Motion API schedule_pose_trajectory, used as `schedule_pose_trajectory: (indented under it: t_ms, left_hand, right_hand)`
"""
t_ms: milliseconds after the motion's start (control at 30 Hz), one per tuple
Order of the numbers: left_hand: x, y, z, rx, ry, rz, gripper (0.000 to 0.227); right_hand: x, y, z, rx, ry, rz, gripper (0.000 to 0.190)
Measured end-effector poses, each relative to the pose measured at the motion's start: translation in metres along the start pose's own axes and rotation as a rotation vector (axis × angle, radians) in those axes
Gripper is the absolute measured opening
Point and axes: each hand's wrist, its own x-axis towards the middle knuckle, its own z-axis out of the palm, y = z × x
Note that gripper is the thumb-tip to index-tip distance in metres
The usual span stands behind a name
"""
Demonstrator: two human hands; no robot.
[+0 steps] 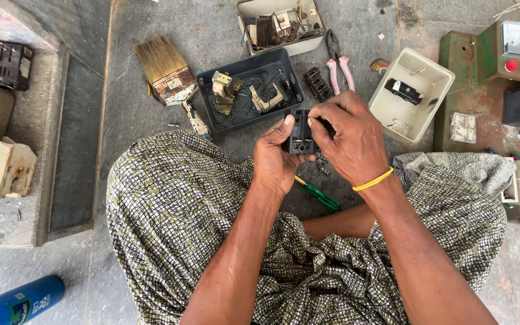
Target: The person disassembles an electrical component by hand and using a screwdriver, removing small screws and internal parts.
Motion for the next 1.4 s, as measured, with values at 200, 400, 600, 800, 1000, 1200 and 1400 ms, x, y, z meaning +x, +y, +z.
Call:
schedule_pose_trajectory:
  t_ms: [200,400,600,800,1000,1200,1400]
  left_hand:
    - [0.001,-0.001,0.000,-0.004,-0.006,-0.013,0.030]
    - [0.001,0.001,0.002,-0.035,-0.004,-0.017,0.033]
    - [0.000,0.003,0.005,0.005,0.052,0.017,0.037]
    - [0.001,0.014,0.003,-0.127,0.121,0.134,0.036]
    - [0.004,0.019,-0.004,-0.225,0.218,0.213,0.035]
    - [0.008,0.025,-0.008,-0.304,0.222,0.246,0.040]
    - [0.008,0.021,-0.005,-0.253,0.245,0.229,0.036]
  right_hand:
    - [0.000,-0.002,-0.002,-0.096,-0.020,-0.033,0.017]
    - [0.001,-0.005,-0.003,-0.037,0.044,-0.026,0.014]
    - [-0.010,0.008,-0.006,0.105,0.108,0.201,0.014]
    - [-0.045,0.063,0.029,0.299,0.145,0.379,0.013]
    - [-0.081,0.090,0.065,-0.039,-0.184,0.354,0.027]
    - [-0.079,0.098,0.091,-0.188,-0.249,0.159,0.035]
    - [-0.084,0.098,0.098,-0.183,-0.244,0.089,0.036]
